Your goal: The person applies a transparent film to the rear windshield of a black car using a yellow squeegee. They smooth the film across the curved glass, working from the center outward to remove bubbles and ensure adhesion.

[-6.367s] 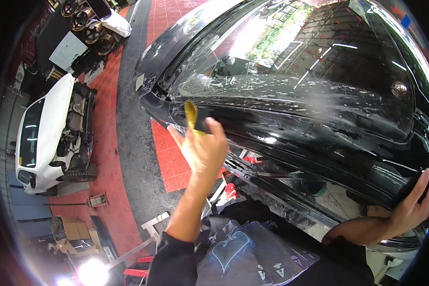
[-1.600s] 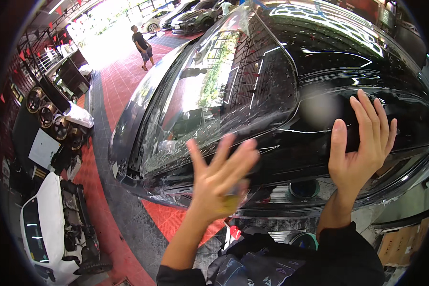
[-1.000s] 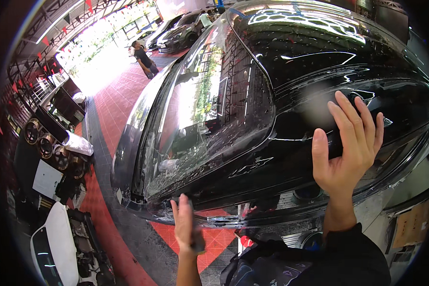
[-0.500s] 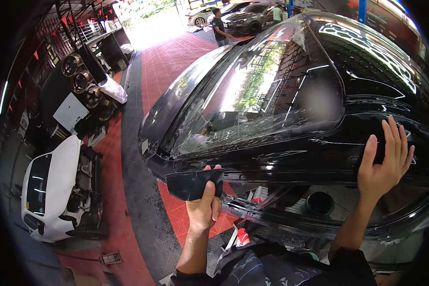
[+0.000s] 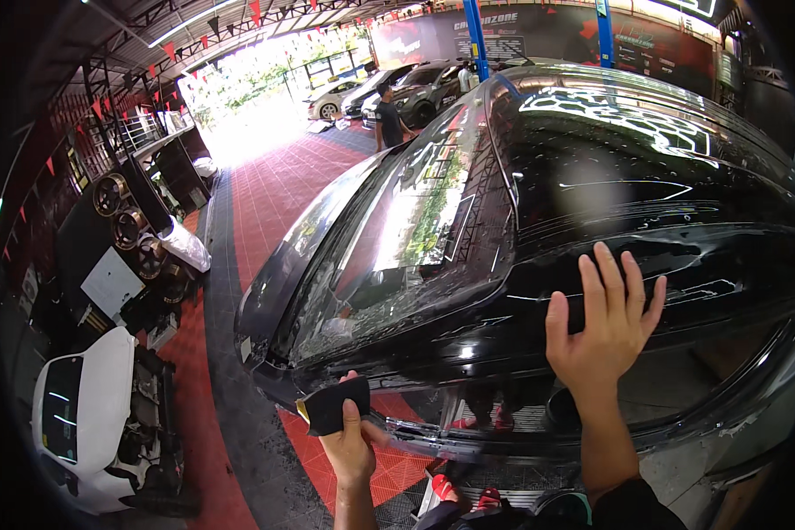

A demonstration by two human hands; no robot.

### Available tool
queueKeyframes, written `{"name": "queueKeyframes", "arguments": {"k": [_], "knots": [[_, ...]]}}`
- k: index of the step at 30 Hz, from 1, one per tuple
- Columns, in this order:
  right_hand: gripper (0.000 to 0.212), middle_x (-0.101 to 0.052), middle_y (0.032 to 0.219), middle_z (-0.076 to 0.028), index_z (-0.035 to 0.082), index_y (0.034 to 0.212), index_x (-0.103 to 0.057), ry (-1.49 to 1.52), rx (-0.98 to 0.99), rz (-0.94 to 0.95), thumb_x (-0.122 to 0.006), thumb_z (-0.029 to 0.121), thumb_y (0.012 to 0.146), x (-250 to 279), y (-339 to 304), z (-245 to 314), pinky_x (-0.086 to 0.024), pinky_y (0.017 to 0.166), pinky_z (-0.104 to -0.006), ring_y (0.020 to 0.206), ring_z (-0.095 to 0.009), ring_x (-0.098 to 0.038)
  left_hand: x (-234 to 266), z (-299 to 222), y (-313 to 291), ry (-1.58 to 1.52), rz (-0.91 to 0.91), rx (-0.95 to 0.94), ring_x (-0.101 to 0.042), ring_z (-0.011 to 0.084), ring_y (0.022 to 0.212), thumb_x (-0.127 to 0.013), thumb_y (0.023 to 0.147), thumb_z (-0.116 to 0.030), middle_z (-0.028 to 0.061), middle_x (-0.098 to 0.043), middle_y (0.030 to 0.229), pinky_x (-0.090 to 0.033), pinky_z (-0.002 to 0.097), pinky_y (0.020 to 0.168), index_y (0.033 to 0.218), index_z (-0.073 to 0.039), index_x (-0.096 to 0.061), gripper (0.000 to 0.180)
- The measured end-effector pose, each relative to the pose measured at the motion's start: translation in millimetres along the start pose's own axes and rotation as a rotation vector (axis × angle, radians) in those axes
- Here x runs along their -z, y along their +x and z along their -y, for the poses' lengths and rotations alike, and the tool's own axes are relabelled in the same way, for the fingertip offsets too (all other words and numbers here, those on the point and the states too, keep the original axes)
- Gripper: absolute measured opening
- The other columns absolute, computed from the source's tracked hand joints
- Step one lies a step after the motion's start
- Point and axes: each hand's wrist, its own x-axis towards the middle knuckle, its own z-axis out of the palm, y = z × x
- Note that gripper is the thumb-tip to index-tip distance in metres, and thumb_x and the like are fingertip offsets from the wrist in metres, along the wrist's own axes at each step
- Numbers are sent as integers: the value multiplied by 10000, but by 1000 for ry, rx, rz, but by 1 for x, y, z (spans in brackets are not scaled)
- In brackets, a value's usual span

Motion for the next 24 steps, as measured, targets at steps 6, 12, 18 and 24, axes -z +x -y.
{"name": "queueKeyframes", "arguments": {"k": [6, 12, 18, 24], "knots": [[418, -651, 1308, -83, 63, 1166, -705, 19, 3, -3, -650, 360, 878, 2, 1, -3, -207, 1186, -608, 1302, -322, -533, 2, 11, 6, -86, 44, -58, -692, 172, 603, -475, 1081, -171, 232, -589, 1363, -582, 245, 468, 1422, 52, -441, 409], [428, -652, 1308, -85, 60, 1167, -704, 7, 19, 0, -657, 359, 864, 1, 1, -2, -211, 1181, -610, 1306, -321, -529, -29, 5, 30, -134, -59, -174, -735, 231, 832, -512, 1072, -200, 227, -586, 1373, -626, 295, 663, 1358, 75, -481, 398], [416, -657, 1303, -80, 65, 1154, -703, -27, 12, -20, -665, 332, 838, 2, 3, 3, -216, 1185, -599, 1301, -318, -534, -27, 28, 52, 80, 114, -521, -682, 337, 1146, -613, 983, -87, 237, -625, 1338, -536, 439, 1022, 1296, 99, -593, 364], [411, -666, 1294, -69, 74, 1158, -697, -69, -4, -12, -675, 305, 818, 6, 2, -3, -213, 1191, -577, 1290, -317, -544, -18, 37, 79, 516, 509, -1002, -672, 382, 1173, -644, 832, -104, 237, -710, 1180, -473, 519, 1079, 1096, 48, -723, 315]]}}
